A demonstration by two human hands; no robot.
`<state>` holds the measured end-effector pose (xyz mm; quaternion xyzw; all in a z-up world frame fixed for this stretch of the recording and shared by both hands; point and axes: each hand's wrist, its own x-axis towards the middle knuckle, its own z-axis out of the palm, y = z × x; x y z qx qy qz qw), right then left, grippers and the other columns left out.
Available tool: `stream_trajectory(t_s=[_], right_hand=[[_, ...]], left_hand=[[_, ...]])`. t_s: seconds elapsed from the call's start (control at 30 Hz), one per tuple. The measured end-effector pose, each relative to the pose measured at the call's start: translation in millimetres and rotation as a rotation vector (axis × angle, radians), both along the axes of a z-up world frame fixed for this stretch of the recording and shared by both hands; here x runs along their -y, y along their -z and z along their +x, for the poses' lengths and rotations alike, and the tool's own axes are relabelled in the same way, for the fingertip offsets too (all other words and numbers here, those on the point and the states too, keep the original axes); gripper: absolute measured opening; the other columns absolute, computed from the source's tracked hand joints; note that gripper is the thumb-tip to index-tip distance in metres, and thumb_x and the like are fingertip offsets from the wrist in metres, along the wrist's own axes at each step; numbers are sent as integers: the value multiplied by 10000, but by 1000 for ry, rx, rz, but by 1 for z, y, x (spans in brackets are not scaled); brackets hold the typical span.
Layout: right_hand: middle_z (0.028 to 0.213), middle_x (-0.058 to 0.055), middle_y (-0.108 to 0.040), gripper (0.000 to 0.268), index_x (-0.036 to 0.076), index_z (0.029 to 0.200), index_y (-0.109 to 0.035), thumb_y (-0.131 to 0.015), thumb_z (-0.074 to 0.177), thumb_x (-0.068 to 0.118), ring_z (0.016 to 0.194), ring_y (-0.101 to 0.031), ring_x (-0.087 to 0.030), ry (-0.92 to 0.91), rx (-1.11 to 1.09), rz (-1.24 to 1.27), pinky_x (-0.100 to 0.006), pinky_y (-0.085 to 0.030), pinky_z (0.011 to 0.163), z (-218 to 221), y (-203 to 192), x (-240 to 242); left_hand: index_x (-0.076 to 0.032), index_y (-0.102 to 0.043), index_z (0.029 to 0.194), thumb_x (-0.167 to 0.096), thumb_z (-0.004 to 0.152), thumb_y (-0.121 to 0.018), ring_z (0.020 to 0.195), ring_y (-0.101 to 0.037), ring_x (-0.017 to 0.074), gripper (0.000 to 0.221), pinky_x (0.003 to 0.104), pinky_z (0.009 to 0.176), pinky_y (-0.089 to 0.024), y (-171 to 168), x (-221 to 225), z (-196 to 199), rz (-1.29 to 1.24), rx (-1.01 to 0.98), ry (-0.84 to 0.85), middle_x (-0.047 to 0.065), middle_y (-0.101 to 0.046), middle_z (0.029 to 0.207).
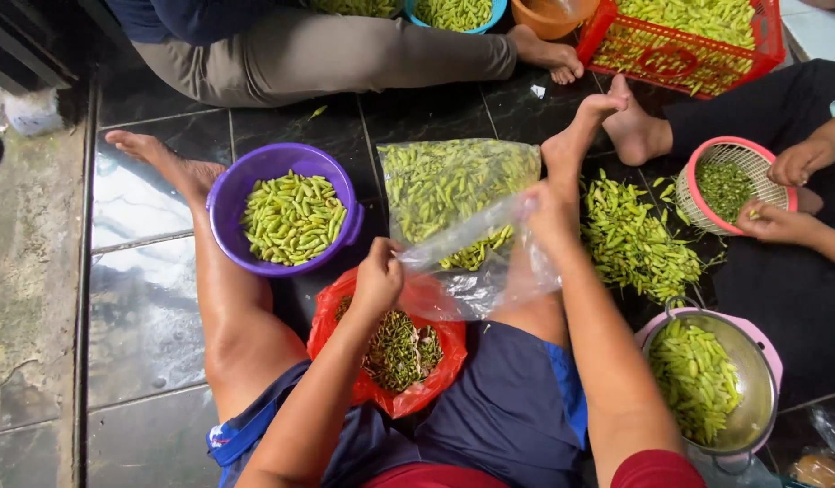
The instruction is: A person sits on the floor and manually removes the stems and outer skins from small green vegetables, sorting the cleaned seeds into a bowl.
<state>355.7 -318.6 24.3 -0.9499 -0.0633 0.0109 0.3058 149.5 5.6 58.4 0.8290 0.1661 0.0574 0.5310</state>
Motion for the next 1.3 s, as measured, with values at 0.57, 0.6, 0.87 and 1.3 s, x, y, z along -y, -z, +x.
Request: stream_trajectory(t_s=[0.57,0.6,0.87,1.3], right_hand=[[1202,-150,-724,313,80,1145,-793,-693,864,175,1182,-640,-319,-500,-372,162,-456,-480,1052,-85,-43,-28],[1298,-168,-660,327,25,1140,-783,-701,824,13,1245,-571,-326,-588,-285,388,-435,-423,1111,-83,-13,-18],[759,-4,-548,367,147,958,-627,-691,963,508,647,-620,-195,267,-959,1091,-370,-599,556,-143,-37,-70],[1208,-35,-694,221,165,1101,-779,-660,920,120,1113,-665,-239,-720,690,138,-387,-500,1054,-197,-28,-106]], left_hand=[[-33,-666,1107,-199,884,-578,732,-625,242,291,510,621,-536,-27,3,25,-1065,-274,-439,93,-573,885],[-62,-665,1100,-205,853,-586,751,-613,250,296,540,632,-528,-36,0,15,-1027,-325,-408,65,-530,875],[-51,-616,1142,-70,873,-751,589,-592,87,302,201,492,-473,-40,-50,-54,-846,-118,132,60,-648,873],[-234,-293,1630,-485,732,-797,1593,-27,375,1060,748,1210,9,2,47,-101,1203,-250,459,84,-248,1706]])
